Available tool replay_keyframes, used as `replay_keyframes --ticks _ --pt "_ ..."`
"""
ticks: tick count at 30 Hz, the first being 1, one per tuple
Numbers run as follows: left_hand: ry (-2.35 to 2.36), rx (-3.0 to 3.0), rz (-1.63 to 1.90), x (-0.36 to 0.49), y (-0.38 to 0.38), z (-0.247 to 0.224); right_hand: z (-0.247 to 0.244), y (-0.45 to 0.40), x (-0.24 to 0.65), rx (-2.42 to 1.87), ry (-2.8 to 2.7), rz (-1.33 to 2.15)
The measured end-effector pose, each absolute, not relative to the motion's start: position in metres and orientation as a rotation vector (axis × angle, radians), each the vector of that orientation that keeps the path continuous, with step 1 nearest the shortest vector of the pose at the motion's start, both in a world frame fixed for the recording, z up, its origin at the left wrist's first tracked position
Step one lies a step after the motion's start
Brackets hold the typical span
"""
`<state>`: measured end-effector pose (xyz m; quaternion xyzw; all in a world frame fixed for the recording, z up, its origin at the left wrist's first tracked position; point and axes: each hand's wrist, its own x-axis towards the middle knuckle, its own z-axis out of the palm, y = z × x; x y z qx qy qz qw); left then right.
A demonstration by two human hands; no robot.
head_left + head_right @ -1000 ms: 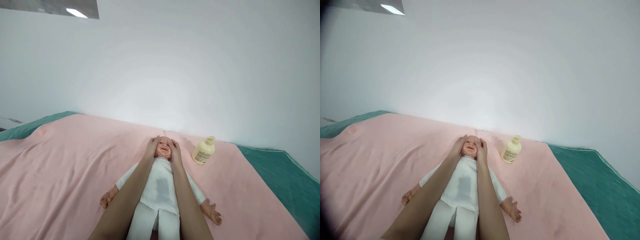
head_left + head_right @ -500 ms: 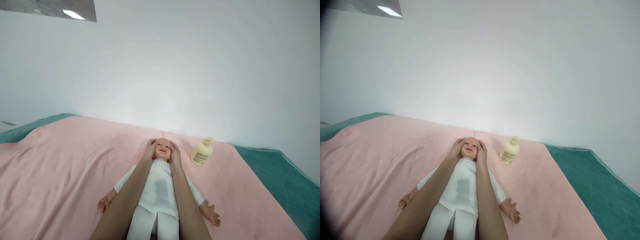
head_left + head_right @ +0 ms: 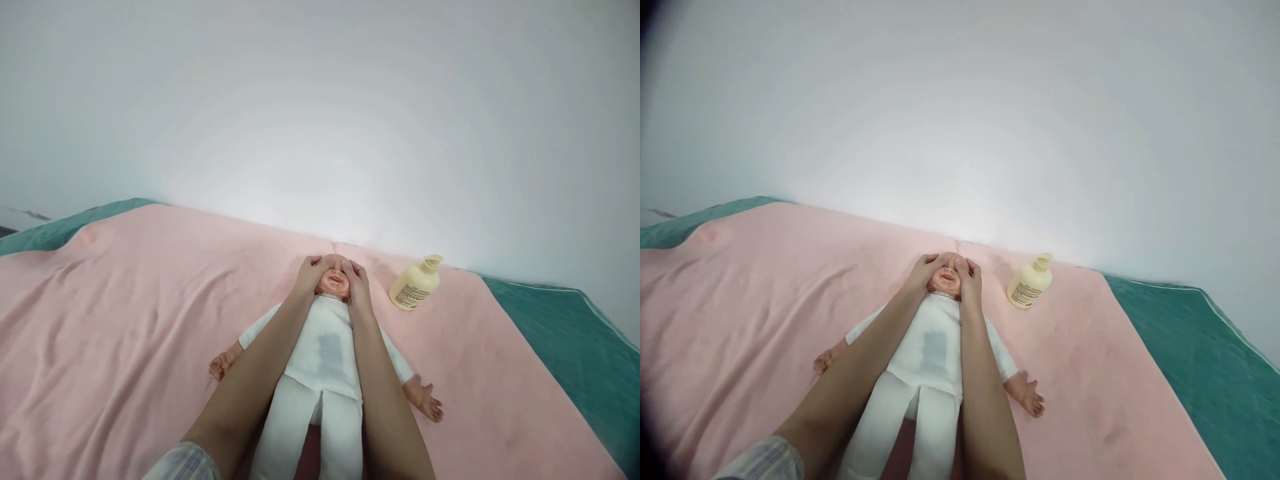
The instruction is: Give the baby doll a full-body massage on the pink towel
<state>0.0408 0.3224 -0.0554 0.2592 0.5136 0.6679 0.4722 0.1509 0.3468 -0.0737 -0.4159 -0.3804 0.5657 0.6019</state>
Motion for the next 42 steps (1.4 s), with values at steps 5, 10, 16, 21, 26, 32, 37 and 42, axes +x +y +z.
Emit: replay_keyframes --ticks 5,10,16,21,26,32,37,42 --pt "1.294 0.628 1.609 0.041 0.323 -0.053 -0.076 0.351 0.151 -1.003 -0.852 1.315" --pt "1.268 0.640 1.636 0.042 0.327 -0.058 -0.074 0.350 0.151 -0.949 -0.834 1.360" --pt "1.243 0.635 1.640 0.042 0.329 -0.063 -0.068 0.344 0.156 -0.923 -0.802 1.388" --pt "1.229 0.643 1.618 0.043 0.323 -0.056 -0.064 0.339 0.154 -0.917 -0.816 1.381" --pt "1.264 0.664 1.614 0.044 0.316 -0.046 -0.065 0.338 0.154 -0.941 -0.846 1.356" --pt "1.288 0.669 1.604 0.043 0.318 -0.048 -0.070 0.342 0.156 -0.972 -0.847 1.332" --pt "1.273 0.653 1.621 0.043 0.323 -0.055 -0.069 0.344 0.156 -0.962 -0.820 1.340" --pt "1.237 0.644 1.634 0.042 0.325 -0.062 -0.070 0.346 0.157 -0.948 -0.795 1.360"
